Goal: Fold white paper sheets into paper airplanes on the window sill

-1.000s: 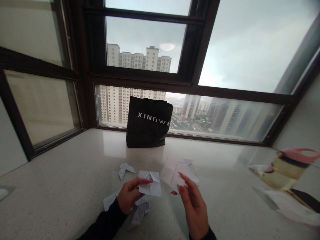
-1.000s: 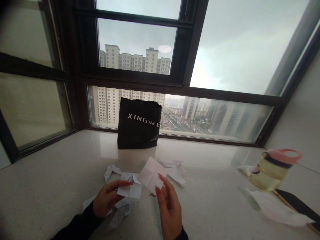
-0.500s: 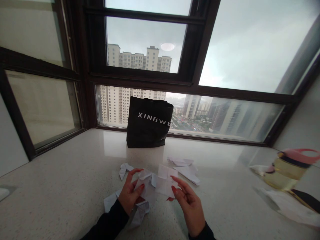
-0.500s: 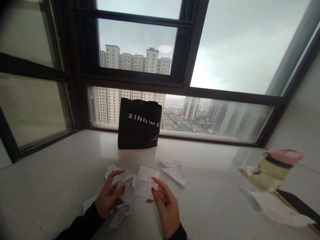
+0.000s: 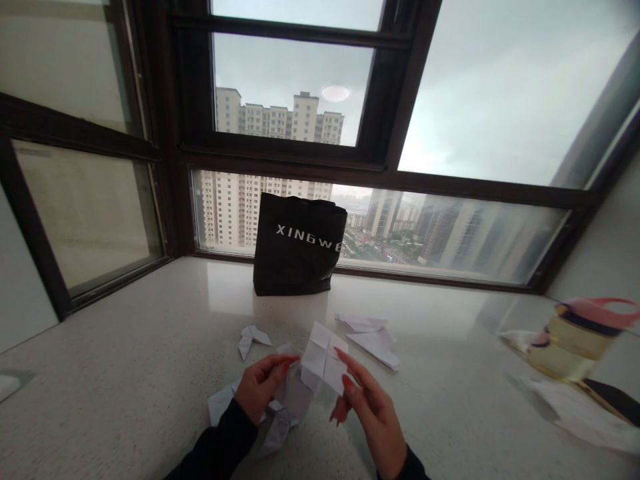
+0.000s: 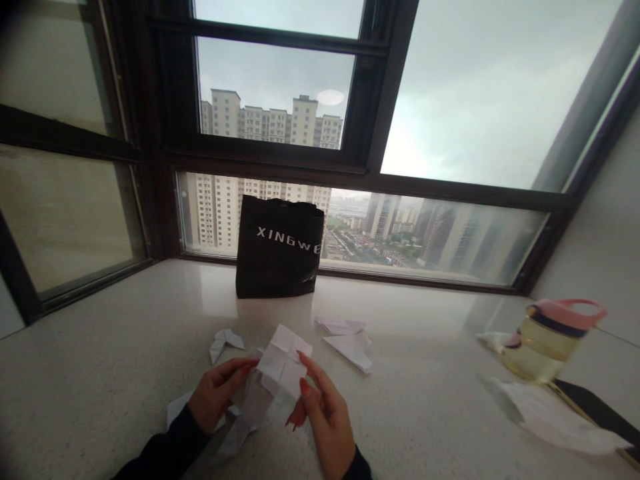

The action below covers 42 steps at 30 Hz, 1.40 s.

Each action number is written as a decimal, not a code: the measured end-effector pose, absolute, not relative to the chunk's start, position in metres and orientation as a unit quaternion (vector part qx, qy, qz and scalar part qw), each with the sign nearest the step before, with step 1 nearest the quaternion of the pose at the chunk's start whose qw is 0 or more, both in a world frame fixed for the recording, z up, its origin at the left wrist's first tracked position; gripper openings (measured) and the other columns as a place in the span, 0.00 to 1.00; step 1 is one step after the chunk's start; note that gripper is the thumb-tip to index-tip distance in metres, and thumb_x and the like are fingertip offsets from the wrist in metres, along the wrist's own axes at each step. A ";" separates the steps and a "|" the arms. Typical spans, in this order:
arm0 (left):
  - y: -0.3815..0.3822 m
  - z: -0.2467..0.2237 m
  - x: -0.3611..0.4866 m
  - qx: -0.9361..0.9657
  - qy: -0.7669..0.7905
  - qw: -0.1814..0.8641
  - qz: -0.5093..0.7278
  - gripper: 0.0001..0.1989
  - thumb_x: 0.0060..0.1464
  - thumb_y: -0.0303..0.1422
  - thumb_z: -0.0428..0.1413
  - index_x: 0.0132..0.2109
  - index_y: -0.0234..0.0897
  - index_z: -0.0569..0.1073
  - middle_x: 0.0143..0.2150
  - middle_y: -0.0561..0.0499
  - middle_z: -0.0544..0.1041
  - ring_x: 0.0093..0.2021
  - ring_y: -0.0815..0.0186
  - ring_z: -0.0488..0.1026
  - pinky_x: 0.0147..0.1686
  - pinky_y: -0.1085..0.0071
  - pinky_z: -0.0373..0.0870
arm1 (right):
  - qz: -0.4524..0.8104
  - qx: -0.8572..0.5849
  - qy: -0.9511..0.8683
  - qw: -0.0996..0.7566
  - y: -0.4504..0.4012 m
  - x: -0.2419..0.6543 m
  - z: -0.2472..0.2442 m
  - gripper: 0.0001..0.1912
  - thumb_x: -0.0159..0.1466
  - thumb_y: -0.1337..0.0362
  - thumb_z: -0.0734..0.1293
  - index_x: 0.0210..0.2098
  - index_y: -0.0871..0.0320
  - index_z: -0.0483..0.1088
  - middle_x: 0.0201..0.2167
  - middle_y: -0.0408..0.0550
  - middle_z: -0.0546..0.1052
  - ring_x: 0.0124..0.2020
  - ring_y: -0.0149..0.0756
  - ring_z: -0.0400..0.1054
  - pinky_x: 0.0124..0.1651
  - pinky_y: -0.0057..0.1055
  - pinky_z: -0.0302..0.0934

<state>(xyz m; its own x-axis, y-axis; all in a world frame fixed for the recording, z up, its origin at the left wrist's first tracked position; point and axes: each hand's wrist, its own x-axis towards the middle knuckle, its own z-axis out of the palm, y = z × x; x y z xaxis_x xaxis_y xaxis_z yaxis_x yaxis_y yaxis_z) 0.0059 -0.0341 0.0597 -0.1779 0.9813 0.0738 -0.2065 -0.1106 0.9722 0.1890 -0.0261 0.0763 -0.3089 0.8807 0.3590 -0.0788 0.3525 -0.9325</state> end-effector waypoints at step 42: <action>-0.039 0.060 0.015 0.319 0.398 0.494 0.704 0.20 0.21 0.25 0.64 0.31 0.35 0.74 0.27 0.50 0.77 0.28 0.62 0.72 0.26 0.74 0.67 | 0.365 -0.359 -0.745 0.427 -0.043 0.173 0.052 0.25 0.56 0.52 0.57 0.51 0.57 0.58 0.11 0.37 0.59 0.13 0.28 0.55 0.20 0.26 0.55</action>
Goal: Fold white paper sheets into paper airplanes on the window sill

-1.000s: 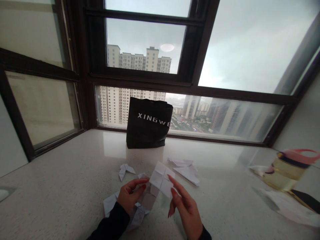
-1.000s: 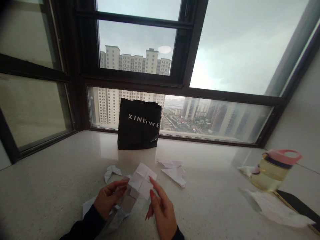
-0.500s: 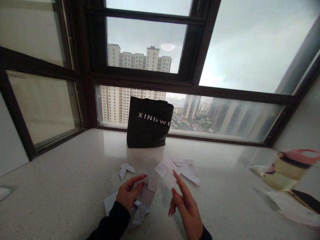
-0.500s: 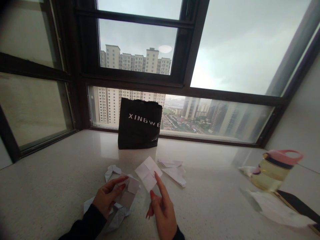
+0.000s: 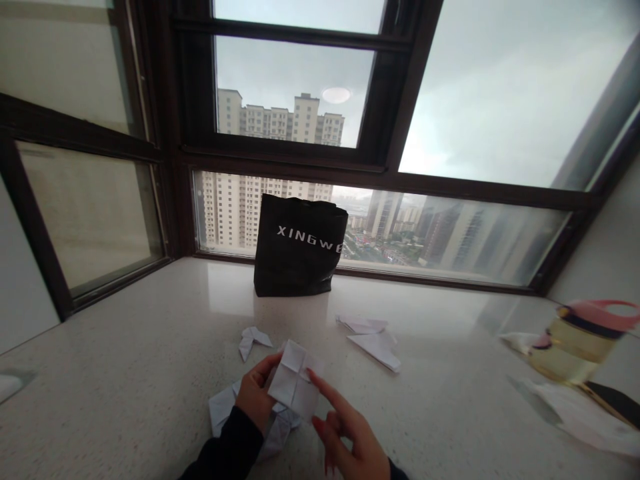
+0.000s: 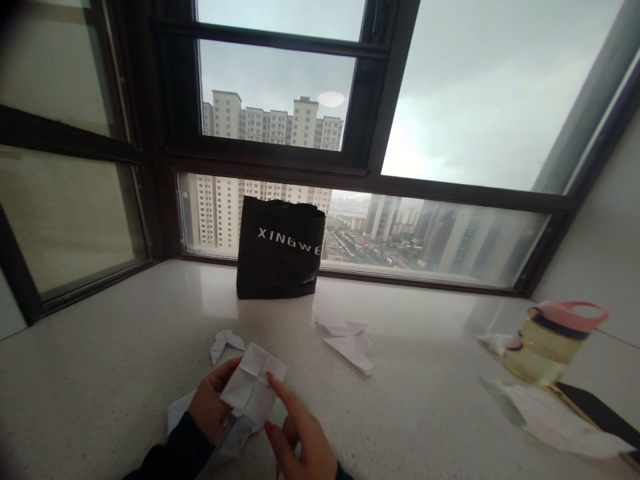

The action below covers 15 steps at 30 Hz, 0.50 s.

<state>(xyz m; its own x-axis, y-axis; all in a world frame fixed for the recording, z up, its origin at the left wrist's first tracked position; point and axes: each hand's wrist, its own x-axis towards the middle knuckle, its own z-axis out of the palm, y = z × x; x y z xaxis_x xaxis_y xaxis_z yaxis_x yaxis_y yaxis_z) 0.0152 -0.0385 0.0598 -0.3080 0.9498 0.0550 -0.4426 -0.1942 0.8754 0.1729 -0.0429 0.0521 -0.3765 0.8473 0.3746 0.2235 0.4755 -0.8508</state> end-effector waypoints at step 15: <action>-0.041 0.069 0.016 0.285 0.401 0.503 0.711 0.16 0.24 0.32 0.64 0.28 0.35 0.75 0.30 0.50 0.77 0.29 0.64 0.72 0.27 0.76 0.67 | 0.471 -0.305 -0.663 0.495 -0.035 0.184 0.074 0.28 0.59 0.53 0.54 0.54 0.61 0.50 0.10 0.36 0.61 0.11 0.28 0.55 0.15 0.24 0.55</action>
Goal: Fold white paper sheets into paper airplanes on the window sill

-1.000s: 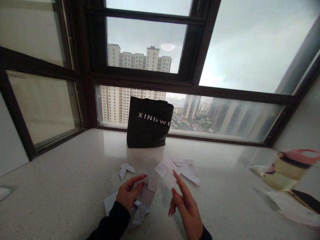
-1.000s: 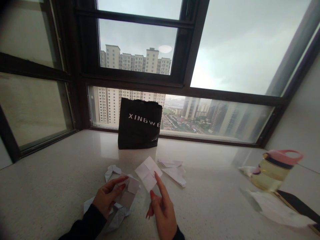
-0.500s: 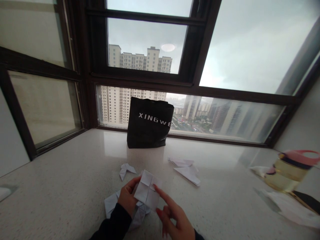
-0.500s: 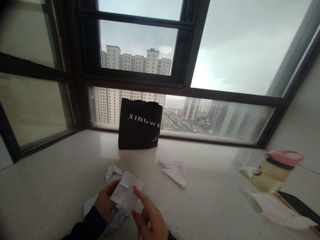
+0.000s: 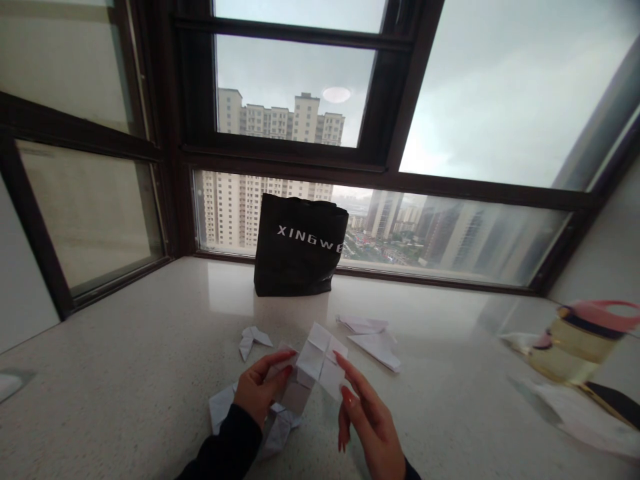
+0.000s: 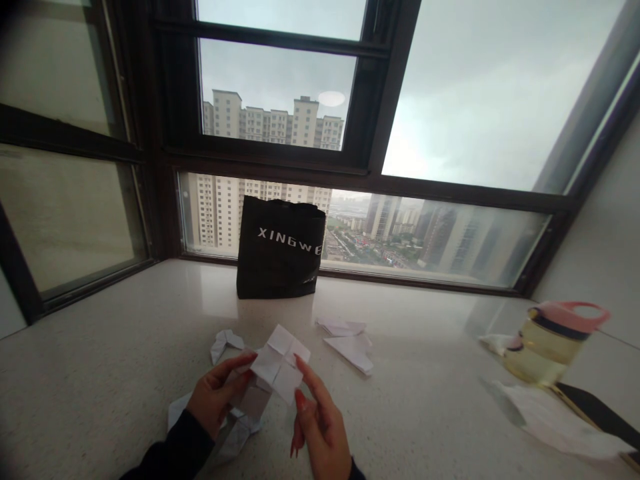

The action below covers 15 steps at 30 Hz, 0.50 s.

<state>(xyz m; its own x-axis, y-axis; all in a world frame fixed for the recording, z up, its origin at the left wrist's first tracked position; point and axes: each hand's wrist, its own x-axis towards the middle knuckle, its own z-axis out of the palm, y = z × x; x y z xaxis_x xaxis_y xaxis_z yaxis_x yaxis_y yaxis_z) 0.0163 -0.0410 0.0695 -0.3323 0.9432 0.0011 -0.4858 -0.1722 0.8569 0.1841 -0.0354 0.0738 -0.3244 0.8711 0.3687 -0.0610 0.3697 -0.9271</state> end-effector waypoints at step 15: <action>-0.040 0.057 0.021 0.258 0.410 0.512 0.709 0.24 0.19 0.21 0.62 0.33 0.34 0.73 0.25 0.49 0.77 0.25 0.60 0.72 0.23 0.72 0.67 | 0.352 -0.361 -0.763 0.405 -0.044 0.175 0.052 0.26 0.57 0.53 0.56 0.53 0.57 0.54 0.14 0.37 0.58 0.15 0.28 0.56 0.23 0.25 0.56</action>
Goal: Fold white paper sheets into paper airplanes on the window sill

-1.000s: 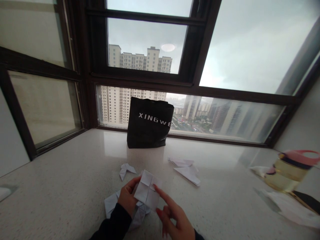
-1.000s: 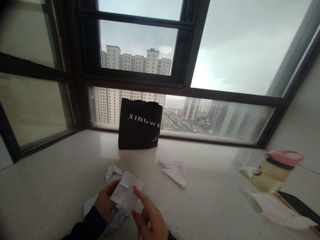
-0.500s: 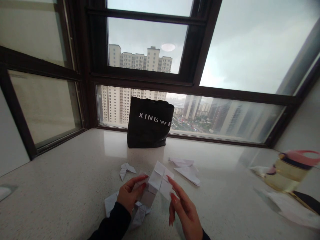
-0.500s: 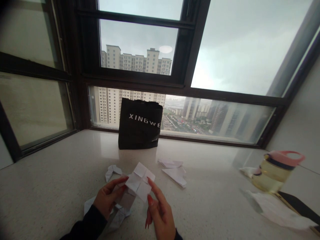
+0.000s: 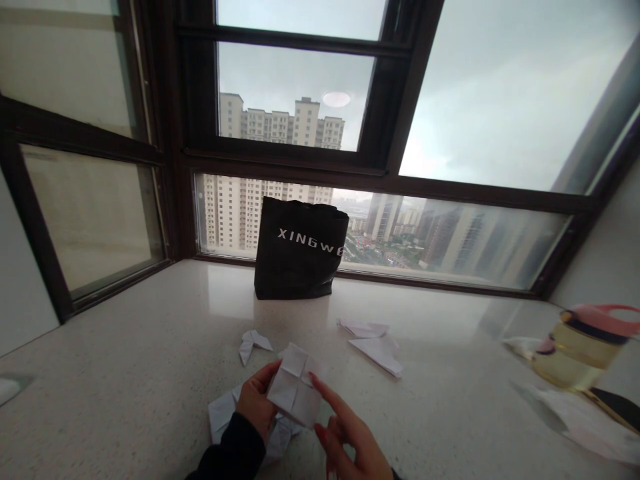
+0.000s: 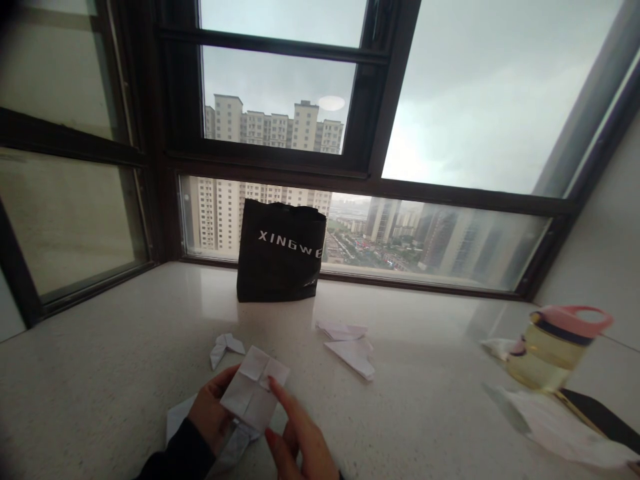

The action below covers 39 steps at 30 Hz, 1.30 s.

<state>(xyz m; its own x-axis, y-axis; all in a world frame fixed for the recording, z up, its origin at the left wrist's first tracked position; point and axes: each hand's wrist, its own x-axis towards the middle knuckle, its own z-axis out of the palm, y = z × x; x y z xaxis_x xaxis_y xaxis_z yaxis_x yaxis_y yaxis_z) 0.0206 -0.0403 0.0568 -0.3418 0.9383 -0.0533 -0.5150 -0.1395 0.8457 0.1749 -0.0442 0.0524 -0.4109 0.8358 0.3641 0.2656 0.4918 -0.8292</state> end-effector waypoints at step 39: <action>-0.056 0.063 0.036 0.543 0.416 0.453 0.571 0.11 0.43 0.37 0.54 0.35 0.38 0.73 0.36 0.48 0.74 0.37 0.61 0.69 0.36 0.71 0.63 | 0.565 -0.362 -0.614 0.415 -0.015 0.178 0.059 0.21 0.45 0.48 0.65 0.17 0.58 0.55 0.09 0.34 0.59 0.10 0.21 0.50 0.14 0.20 0.47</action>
